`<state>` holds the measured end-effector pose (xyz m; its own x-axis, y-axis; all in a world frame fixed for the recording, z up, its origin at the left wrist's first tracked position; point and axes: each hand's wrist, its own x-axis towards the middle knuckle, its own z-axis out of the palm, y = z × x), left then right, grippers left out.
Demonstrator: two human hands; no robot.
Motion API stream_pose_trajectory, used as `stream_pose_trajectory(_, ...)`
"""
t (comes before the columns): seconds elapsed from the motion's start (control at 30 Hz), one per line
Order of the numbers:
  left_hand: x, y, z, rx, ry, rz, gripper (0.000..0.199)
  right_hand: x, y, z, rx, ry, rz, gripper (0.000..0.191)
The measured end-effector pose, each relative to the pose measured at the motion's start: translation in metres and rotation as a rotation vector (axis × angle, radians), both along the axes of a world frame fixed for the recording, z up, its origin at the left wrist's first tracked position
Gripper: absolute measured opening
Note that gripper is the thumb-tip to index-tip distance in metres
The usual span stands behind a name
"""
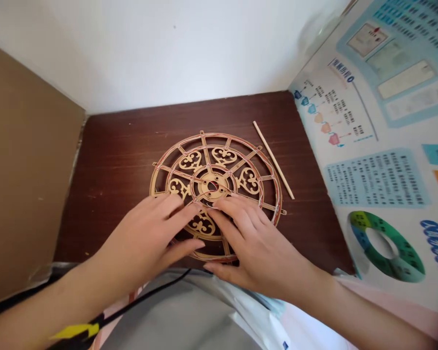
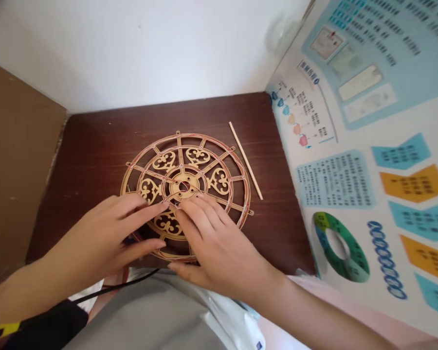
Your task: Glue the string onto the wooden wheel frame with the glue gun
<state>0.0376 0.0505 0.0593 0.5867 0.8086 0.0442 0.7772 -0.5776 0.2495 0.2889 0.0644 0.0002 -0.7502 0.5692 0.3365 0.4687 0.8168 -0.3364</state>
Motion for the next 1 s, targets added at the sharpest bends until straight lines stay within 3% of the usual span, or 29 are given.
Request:
stream_pose_trajectory(0.2,0.003,0.022,-0.006,-0.063,-0.007,-0.086,0.045,0.004,-0.001,-0.001,-0.021,0.022,-0.023,0.075)
stream_pose_trajectory(0.47,0.004,0.018,-0.008,-0.174,-0.127,-0.060,0.048,0.005,-0.002,-0.004,-0.068,0.042,-0.030,0.072)
stream_pose_trajectory(0.83,0.003,0.015,-0.006,-0.131,-0.066,-0.049,0.053,0.005,-0.001,-0.004,-0.071,0.046,-0.027,0.078)
stream_pose_trajectory(1.0,0.002,0.013,-0.005,-0.112,-0.070,-0.051,0.046,0.005,-0.001,-0.003,-0.076,0.042,-0.023,0.076)
